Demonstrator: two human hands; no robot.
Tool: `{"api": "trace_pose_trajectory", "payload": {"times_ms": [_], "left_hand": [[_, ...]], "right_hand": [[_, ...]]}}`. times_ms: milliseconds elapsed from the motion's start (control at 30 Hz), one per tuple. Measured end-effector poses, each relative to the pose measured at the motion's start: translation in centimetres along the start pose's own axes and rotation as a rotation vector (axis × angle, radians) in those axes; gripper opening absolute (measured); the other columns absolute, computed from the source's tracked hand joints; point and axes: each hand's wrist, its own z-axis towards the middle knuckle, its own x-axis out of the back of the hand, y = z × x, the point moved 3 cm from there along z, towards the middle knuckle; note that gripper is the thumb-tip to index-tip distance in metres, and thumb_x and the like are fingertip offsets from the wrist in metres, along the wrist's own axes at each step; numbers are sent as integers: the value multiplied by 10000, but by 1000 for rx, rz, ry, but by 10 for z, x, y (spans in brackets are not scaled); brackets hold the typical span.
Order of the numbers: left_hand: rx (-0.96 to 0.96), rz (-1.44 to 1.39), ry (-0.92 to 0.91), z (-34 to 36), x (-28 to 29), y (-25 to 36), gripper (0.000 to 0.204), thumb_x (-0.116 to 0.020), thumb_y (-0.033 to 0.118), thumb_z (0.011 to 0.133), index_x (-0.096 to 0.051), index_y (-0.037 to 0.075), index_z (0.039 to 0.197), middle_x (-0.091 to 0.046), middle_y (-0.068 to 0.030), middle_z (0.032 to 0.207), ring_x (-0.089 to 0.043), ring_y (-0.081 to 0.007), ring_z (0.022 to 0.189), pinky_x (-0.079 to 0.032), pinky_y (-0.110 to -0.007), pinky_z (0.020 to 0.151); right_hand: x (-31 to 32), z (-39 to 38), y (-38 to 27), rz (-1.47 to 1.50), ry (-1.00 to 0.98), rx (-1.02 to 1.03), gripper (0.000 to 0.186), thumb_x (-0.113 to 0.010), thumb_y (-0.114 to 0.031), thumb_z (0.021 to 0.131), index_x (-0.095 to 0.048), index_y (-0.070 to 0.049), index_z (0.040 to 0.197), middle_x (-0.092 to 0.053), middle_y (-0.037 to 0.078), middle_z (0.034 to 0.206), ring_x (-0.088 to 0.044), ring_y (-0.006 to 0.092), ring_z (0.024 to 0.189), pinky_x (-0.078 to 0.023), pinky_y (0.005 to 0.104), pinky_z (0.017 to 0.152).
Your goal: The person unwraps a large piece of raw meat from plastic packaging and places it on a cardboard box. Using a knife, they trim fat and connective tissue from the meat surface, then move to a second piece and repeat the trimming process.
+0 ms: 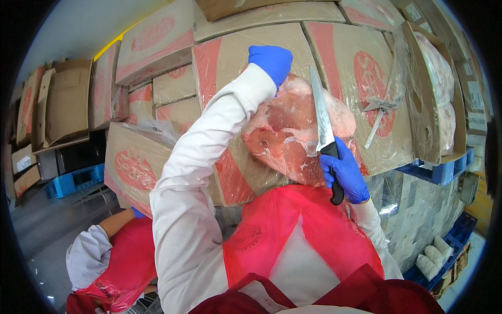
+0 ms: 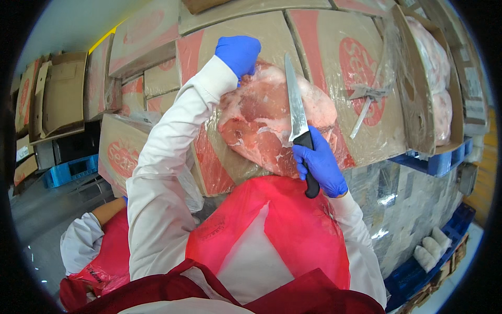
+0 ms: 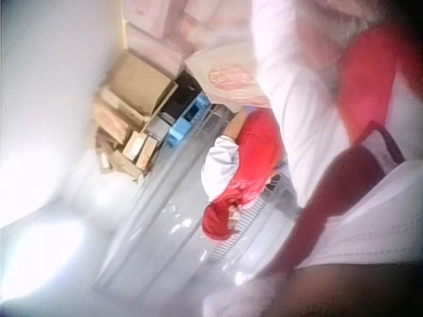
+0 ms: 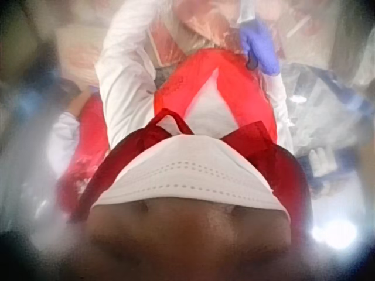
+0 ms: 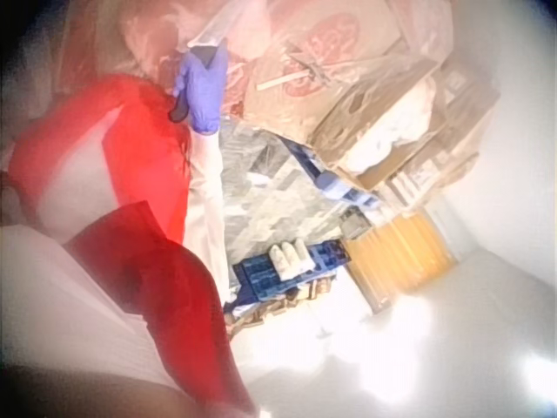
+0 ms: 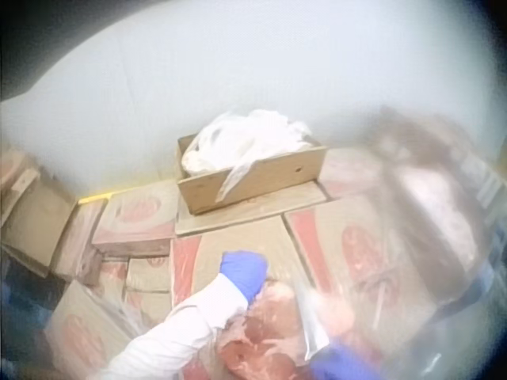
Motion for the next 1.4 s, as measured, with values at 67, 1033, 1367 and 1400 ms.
{"api": "trace_pose_trajectory", "payload": {"times_ms": [67, 1033, 1367, 1400], "left_hand": [[25, 45, -75, 10, 2, 10, 137, -685, 168, 676, -712, 95, 789, -679, -169, 818, -672, -345, 768, -516, -470, 630], [588, -1477, 213, -203, -102, 4, 994, -804, 289, 755, -173, -86, 1426, -382, -228, 1391, -397, -271, 1287, -355, -351, 1051], [658, -1559, 405, -190, -126, 12, 973, -791, 229, 756, -152, -48, 1437, -398, -214, 1374, -435, -268, 1258, -361, -364, 1052], [649, -1571, 403, -189, -127, 10, 964, -790, 227, 757, -159, -46, 1433, -404, -213, 1368, -440, -267, 1253, -364, -366, 1049]], "right_hand": [[3, -2, -2, 15, 20, -6, 295, -553, -56, 868, -461, -57, 1149, -496, 36, 656, -452, 114, 426, -407, 263, 383], [-7, 16, -98, -1110, -465, 331, 629, -513, -22, 902, -312, -169, 1480, -540, 75, 808, -483, 154, 703, -454, 297, 734], [-50, 20, -173, -1211, -350, -295, 598, -514, -63, 902, -359, -194, 1464, -553, 32, 753, -497, 77, 573, -454, 247, 534], [-50, 19, -171, -1170, -354, -307, 597, -517, -70, 903, -359, -198, 1464, -534, 27, 729, -489, 78, 557, -449, 249, 522]]}}
